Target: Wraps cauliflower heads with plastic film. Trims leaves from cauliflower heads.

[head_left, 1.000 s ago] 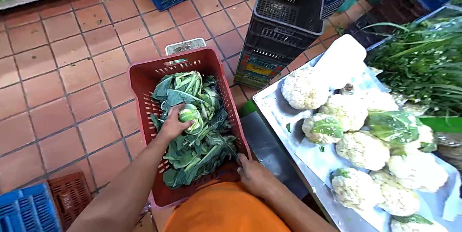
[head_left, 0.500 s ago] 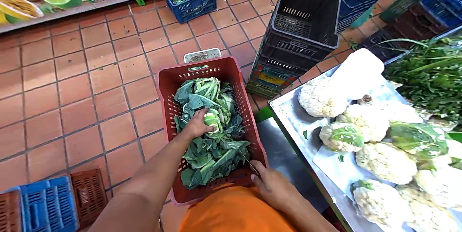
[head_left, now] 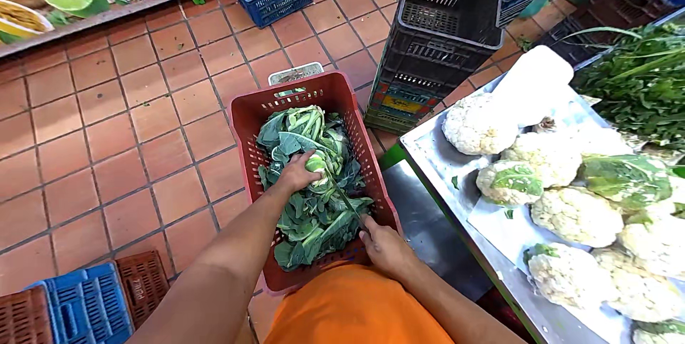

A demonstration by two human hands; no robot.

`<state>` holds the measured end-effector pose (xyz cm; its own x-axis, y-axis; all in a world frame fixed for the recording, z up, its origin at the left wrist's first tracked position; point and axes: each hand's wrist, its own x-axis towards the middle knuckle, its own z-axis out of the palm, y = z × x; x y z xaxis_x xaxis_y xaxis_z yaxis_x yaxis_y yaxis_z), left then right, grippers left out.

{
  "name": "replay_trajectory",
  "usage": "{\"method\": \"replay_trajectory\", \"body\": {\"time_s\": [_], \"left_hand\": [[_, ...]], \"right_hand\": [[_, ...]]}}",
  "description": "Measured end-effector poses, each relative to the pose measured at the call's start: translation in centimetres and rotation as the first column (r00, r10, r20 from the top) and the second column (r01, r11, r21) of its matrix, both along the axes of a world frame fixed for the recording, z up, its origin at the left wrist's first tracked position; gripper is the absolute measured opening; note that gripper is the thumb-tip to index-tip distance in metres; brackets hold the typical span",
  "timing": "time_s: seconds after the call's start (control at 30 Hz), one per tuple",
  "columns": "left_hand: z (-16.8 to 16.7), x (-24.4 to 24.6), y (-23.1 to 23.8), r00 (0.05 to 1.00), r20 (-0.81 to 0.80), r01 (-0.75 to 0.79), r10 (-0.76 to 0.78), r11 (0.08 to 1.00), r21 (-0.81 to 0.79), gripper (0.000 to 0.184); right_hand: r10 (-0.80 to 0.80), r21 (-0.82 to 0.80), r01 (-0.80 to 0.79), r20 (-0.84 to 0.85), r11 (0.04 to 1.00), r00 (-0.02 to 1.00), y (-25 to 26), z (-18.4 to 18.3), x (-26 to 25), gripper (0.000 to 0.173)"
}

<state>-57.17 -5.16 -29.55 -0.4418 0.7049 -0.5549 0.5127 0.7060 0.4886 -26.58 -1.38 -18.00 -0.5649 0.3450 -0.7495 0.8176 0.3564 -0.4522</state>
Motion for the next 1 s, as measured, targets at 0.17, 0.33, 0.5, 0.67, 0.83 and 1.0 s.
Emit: {"method": "replay_trajectory", "body": {"time_s": [0.17, 0.33, 0.5, 0.67, 0.83, 1.0], "left_hand": [[-0.1, 0.4, 0.1, 0.999, -0.012, -0.03, 0.03, 1.0, 0.008, 0.091], [-0.5, 0.8, 0.4, 0.998, -0.044, -0.055, 0.054, 0.998, -0.006, 0.089], [-1.2, 2.0, 0.2, 0.998, -0.057, -0.037, 0.037, 0.999, -0.001, 0.088], [-1.6, 1.7, -0.1, 1.0, -0.018, -0.014, 0.015, 0.999, 0.031, 0.089], [-1.3, 1.4, -0.4, 0.999, 0.036, -0.016, 0.013, 0.997, 0.078, 0.088], [0.4, 0.0, -2.4, 0.955, 0.278, -0.15, 0.1, 0.975, 0.164, 0.095]], "right_hand": [[0.079, 0.057, -0.086, 0.106, 0.995, 0.991, -1.0, 0.2, -3.2, 0.058], [0.052, 0.062, -0.064, 0.176, 0.996, 0.983, -1.4, 0.7, -3.7, 0.062], [-0.028, 0.025, 0.025, 0.168, 0.999, 0.985, -1.2, -1.0, -5.2, 0.057], [-0.017, 0.0, 0.017, 0.183, 1.0, 0.983, -0.9, -1.4, -4.7, 0.057], [0.012, 0.049, -0.022, 0.205, 0.999, 0.979, 0.4, -1.7, -5.2, 0.062], [-0.022, -0.039, 0.026, 0.093, 0.999, 0.995, 2.5, 1.6, -1.3, 0.05]]}}
